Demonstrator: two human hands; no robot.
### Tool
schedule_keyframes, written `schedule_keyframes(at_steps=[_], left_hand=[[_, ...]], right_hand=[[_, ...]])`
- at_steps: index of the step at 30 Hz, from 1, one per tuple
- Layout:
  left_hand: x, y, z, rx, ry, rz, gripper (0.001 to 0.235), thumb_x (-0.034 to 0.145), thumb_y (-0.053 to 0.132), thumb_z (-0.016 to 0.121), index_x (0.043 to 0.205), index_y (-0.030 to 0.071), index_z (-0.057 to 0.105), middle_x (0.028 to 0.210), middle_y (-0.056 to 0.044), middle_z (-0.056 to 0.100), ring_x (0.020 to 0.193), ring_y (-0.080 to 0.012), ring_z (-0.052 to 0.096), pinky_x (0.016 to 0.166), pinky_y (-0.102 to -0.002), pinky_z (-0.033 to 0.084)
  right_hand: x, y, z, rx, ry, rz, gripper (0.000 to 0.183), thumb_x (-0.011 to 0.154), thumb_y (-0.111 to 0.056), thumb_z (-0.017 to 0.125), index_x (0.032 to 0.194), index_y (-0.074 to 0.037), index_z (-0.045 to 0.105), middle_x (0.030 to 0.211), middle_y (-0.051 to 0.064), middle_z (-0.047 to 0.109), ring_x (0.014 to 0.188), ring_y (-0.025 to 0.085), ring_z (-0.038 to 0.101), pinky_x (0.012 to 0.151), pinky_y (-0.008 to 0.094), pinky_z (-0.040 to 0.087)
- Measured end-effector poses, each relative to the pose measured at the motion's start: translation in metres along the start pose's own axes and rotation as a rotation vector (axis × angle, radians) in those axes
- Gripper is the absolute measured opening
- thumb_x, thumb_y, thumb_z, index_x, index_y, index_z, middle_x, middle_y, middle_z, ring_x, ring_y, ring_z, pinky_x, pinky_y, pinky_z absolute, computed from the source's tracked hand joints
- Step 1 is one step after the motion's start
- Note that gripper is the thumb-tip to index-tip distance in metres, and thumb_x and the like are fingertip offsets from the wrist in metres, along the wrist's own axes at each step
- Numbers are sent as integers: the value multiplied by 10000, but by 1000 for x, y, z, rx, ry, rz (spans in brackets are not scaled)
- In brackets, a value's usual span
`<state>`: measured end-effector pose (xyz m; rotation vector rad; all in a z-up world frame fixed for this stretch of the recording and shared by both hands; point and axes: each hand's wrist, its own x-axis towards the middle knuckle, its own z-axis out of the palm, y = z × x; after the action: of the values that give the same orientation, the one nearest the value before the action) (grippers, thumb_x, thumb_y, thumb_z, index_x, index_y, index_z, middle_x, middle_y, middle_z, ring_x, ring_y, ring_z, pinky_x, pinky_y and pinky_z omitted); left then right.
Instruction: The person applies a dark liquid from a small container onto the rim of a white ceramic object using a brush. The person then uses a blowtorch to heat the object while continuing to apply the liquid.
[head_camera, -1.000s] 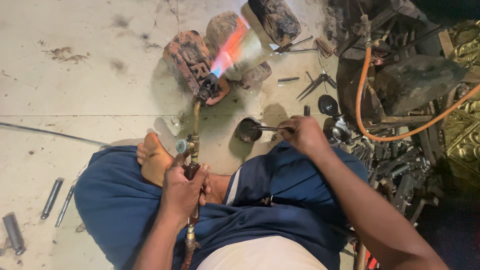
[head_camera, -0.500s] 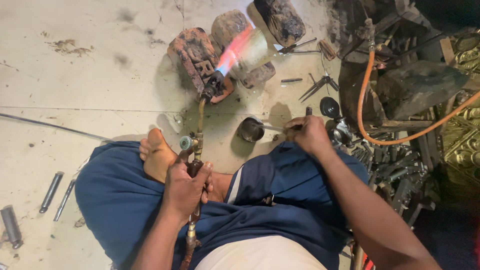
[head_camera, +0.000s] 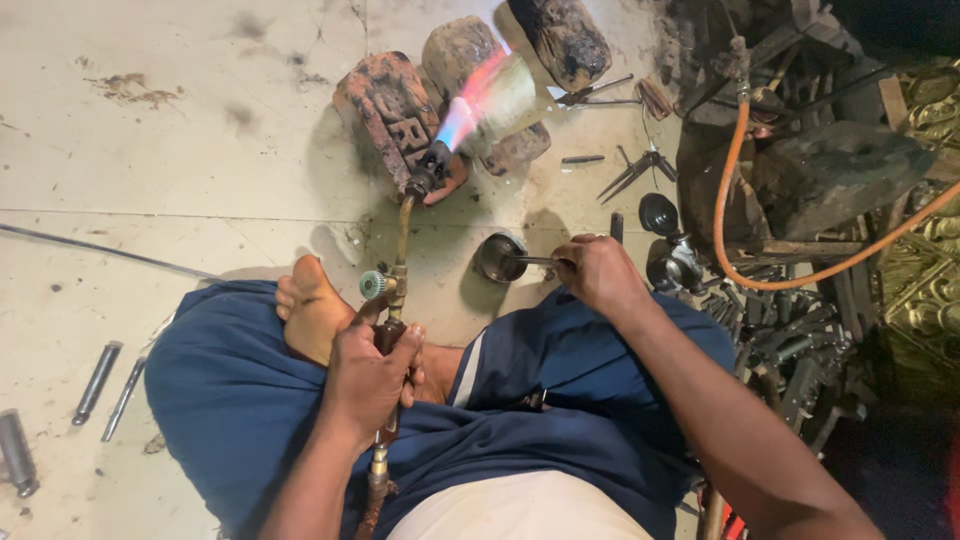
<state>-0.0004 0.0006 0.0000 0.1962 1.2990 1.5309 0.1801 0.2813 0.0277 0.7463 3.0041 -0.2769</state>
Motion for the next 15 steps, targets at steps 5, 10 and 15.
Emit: schedule_keyframes(at_steps=[5, 10, 15], left_hand=[[-1, 0, -1, -4, -7, 7, 427, 933, 100, 641, 1352, 52, 574, 572, -26, 590, 416, -87, 512, 357, -246, 423], [0, -1, -1, -23, -5, 15, 427, 932, 98, 642, 1352, 70, 569, 571, -25, 585, 418, -81, 508, 354, -244, 421], [3, -7, -3, -7, 1, -4, 363, 943, 97, 645, 1294, 17, 598, 572, -39, 598, 403, -93, 495, 351, -248, 406]], right_hand=[[-2, 11, 4, 134, 9, 98, 193, 781, -41, 760, 972, -18, 782, 893, 179, 748, 784, 328, 734, 741, 398, 591], [-12, 28, 0, 388, 20, 321, 201, 768, 31, 767, 961, -13, 804, 882, 122, 814, 784, 158, 761, 752, 303, 610], [-19, 32, -17, 597, 28, 431, 141, 867, -14, 724, 992, -12, 790, 851, 112, 812, 767, 127, 735, 744, 281, 594]])
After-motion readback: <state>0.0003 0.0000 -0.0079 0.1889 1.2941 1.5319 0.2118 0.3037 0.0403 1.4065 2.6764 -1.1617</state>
